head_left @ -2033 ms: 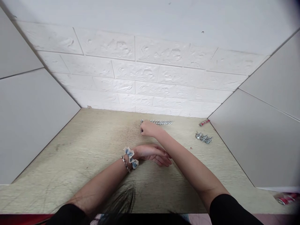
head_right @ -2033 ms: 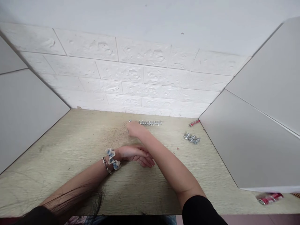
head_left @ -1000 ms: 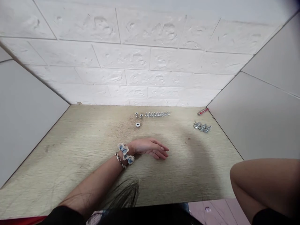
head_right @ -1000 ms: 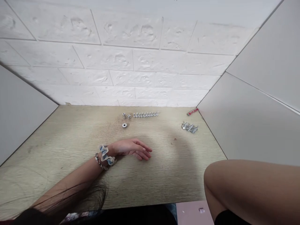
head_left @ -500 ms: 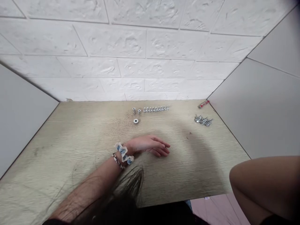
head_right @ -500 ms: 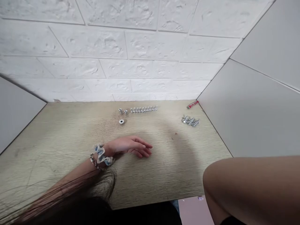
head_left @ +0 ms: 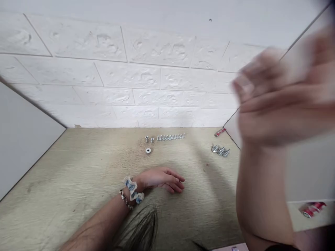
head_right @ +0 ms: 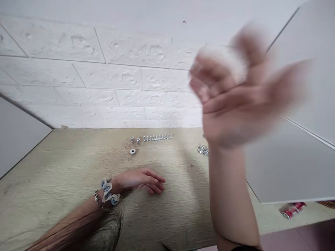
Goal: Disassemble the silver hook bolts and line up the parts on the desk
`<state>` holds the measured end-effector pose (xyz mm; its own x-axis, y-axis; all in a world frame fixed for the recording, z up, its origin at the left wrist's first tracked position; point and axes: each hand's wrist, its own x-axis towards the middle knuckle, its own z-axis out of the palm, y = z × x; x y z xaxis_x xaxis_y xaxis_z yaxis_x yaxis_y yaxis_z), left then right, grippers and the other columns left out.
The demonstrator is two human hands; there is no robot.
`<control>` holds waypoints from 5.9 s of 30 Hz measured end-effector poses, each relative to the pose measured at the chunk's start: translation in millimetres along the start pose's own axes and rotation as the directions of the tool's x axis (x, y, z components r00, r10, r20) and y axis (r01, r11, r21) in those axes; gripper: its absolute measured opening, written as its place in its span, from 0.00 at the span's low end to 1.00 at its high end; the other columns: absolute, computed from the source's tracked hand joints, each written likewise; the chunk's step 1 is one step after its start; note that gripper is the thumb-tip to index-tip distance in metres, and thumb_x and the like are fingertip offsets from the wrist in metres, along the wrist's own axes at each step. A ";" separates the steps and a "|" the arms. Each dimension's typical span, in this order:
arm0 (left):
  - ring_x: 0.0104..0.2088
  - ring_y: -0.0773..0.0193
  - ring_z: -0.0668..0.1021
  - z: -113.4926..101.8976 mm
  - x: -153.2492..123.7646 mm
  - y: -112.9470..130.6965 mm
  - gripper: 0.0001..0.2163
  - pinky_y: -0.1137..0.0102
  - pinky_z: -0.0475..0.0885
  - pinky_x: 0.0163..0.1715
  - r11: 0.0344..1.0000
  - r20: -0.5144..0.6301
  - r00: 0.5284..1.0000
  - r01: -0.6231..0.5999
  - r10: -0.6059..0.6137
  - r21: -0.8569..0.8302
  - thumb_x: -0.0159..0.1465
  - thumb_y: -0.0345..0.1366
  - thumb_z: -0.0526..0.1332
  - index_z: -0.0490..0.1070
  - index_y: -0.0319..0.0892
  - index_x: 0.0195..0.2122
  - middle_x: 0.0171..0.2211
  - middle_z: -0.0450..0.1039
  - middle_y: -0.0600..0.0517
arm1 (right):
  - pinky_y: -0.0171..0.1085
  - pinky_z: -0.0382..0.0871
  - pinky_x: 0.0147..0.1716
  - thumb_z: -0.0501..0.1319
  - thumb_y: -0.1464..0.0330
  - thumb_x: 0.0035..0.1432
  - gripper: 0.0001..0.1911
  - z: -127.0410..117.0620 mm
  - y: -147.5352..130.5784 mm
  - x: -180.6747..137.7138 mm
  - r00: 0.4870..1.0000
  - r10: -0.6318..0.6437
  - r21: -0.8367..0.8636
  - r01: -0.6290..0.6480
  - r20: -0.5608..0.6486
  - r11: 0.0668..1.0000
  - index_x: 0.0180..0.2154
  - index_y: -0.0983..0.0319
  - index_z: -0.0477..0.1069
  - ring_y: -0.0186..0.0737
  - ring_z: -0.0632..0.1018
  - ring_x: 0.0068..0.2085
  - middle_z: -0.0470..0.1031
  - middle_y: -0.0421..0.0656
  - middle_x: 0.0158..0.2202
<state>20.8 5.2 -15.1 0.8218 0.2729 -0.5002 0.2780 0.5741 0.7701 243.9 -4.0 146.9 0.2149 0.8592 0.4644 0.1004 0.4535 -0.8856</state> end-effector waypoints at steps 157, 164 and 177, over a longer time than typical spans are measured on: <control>0.25 0.70 0.66 -10.1 13.3 9.7 0.16 0.72 0.62 0.30 0.807 -0.438 0.689 -0.562 0.578 0.181 0.48 0.40 0.68 0.78 0.37 0.36 0.24 0.71 0.53 | 0.35 0.60 0.29 0.49 0.51 0.58 0.21 68.1 140.8 -101.7 0.916 0.354 -0.460 -0.237 0.187 0.856 0.24 0.60 0.62 0.37 0.69 0.28 0.69 0.39 0.23; 0.24 0.70 0.65 -10.8 11.1 10.8 0.13 0.72 0.62 0.30 0.846 -0.419 0.740 -0.506 0.526 0.168 0.50 0.42 0.66 0.78 0.36 0.31 0.22 0.69 0.53 | 0.36 0.62 0.30 0.49 0.57 0.60 0.17 66.3 140.3 -104.0 0.930 0.289 -0.510 -0.140 0.226 0.849 0.27 0.60 0.65 0.38 0.71 0.29 0.72 0.41 0.25; 0.24 0.70 0.66 -13.1 10.3 10.8 0.14 0.73 0.61 0.29 0.847 -0.393 0.754 -0.507 0.526 0.160 0.50 0.45 0.66 0.75 0.36 0.27 0.21 0.68 0.54 | 0.40 0.67 0.39 0.50 0.70 0.60 0.08 64.8 141.9 -105.3 0.919 -0.016 -0.515 0.235 0.395 0.824 0.38 0.60 0.67 0.40 0.71 0.39 0.71 0.45 0.35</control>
<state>25.7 24.3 -17.2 0.5703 0.8114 -0.1277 -0.1018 0.2241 0.9692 172.6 -14.8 -27.0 -0.1874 0.8756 0.4451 0.6339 0.4540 -0.6262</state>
